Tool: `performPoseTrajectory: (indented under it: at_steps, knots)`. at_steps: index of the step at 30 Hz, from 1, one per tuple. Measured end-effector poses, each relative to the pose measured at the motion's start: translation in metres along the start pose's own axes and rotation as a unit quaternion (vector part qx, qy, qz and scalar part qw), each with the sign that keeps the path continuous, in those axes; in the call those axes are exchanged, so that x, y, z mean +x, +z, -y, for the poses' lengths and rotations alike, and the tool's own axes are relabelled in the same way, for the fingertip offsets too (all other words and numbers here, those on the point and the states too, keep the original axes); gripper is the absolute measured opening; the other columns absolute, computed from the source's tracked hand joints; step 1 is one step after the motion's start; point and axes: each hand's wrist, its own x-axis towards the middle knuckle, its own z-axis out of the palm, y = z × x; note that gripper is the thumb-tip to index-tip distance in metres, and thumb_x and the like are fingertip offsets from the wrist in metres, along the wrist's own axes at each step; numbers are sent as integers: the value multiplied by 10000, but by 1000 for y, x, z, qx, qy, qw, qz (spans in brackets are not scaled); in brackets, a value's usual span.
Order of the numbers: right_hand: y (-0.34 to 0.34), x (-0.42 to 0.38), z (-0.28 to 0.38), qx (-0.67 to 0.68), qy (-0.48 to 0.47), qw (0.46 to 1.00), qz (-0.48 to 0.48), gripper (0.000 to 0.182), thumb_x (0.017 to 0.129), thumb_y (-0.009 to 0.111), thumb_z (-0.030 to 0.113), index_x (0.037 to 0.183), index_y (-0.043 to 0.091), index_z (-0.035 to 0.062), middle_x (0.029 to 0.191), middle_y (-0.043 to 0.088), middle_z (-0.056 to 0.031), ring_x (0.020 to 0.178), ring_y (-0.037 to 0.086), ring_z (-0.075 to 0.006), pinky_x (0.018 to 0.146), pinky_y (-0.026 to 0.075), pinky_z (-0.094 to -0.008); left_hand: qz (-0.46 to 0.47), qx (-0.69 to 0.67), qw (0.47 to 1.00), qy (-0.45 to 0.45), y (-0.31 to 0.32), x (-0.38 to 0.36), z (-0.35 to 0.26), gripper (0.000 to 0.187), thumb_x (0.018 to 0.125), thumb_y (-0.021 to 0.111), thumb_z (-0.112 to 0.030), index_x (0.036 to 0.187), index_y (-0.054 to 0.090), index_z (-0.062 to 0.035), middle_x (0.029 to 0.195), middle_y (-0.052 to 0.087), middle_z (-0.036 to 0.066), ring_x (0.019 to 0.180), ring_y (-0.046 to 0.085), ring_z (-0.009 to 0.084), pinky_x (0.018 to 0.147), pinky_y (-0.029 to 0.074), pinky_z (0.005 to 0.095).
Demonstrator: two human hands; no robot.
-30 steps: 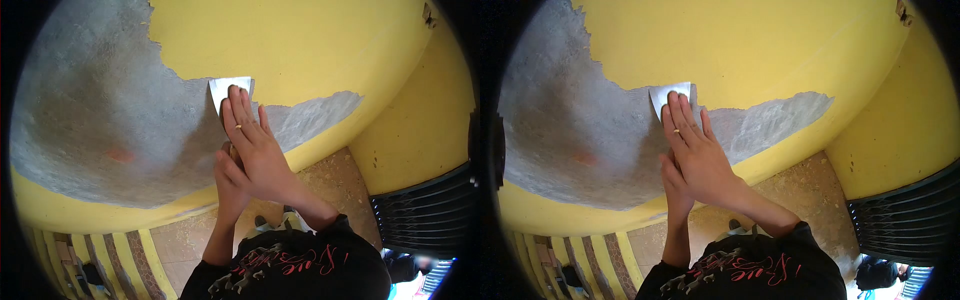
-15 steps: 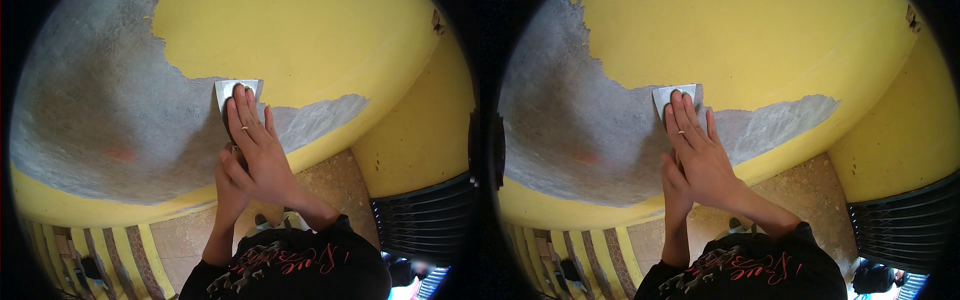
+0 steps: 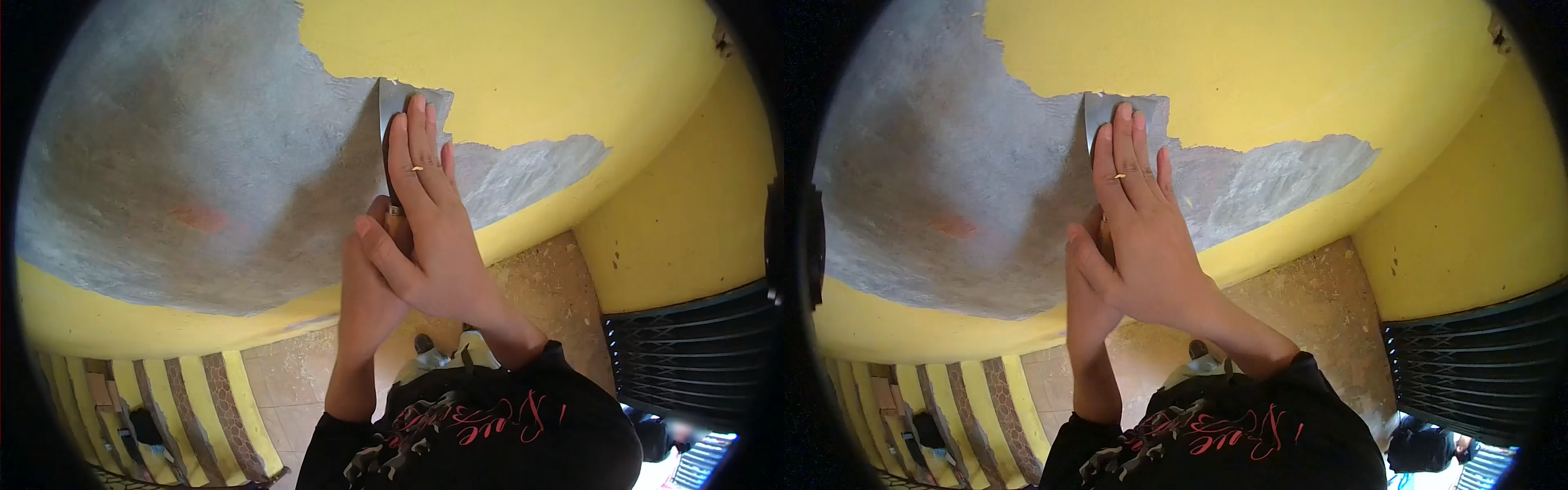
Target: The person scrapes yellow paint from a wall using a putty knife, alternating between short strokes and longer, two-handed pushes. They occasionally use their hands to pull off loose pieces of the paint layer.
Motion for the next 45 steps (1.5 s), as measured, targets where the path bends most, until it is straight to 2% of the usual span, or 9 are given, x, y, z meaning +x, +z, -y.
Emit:
performPoseTrajectory:
  at_steps: [6,13,15,19,21,28,33,40,45]
  knots:
    - [9,2,-13,-92,-12,995,-25,766,854,537,216,1466,151,-37,1533,86,-254,1423,65,-414,1109,93,-562,-66,-17,982,178,23,19,42,213,853,576,-125,992,542,31,945,580,158,858,588,233,675,440,361]
    - [-22,21,-17,-144,-41,988,-46,746,884,515,278,1473,157,-9,1539,85,-236,1421,83,-411,1109,110,-562,-10,27,979,201,30,43,11,215,847,589,-133,991,546,21,939,587,144,838,590,239,690,452,348]
    - [-12,9,-14,-124,-23,991,-33,744,889,507,287,1472,155,-14,1538,82,-240,1420,85,-414,1107,113,-567,-37,-35,992,114,25,30,30,194,852,587,-135,973,547,12,931,585,146,816,587,243,682,450,346]
    - [13,-13,-11,-75,8,997,12,743,895,496,291,1468,147,-28,1532,80,-258,1419,87,-418,1104,114,-571,-63,75,981,167,10,6,57,206,867,583,-163,982,550,5,937,580,146,817,576,250,687,444,350]
    - [17,-11,-10,-61,9,998,14,742,895,493,285,1465,144,-39,1529,79,-266,1419,88,-421,1103,114,-573,-29,8,999,30,1,1,42,242,877,581,-192,1018,554,3,965,570,156,846,566,262,709,440,355]
    - [10,0,-3,-82,-9,997,-6,733,899,491,282,1458,155,-52,1527,83,-270,1421,88,-415,1101,114,-574,-70,25,988,135,7,10,35,226,882,557,-155,1042,552,5,959,568,153,841,568,227,710,442,337]
    - [15,8,2,-71,-15,997,8,737,900,500,290,1449,163,-68,1523,95,-276,1420,91,-419,1096,126,-582,-37,-65,997,-19,-18,9,27,265,898,554,-161,1042,529,59,945,578,138,863,559,180,722,446,324]
    - [17,5,8,-62,-17,998,10,743,900,519,310,1440,186,-77,1524,102,-268,1424,98,-398,1096,140,-582,-77,5,994,74,-18,3,21,249,912,555,-175,1014,516,49,889,589,69,782,541,118,668,446,269]
    - [19,13,14,-73,-18,997,-3,752,906,518,329,1442,179,-77,1518,113,-278,1423,104,-398,1094,141,-583,-24,-165,985,-45,-31,8,5,218,930,533,-166,1026,516,29,892,584,24,784,543,83,675,447,238]
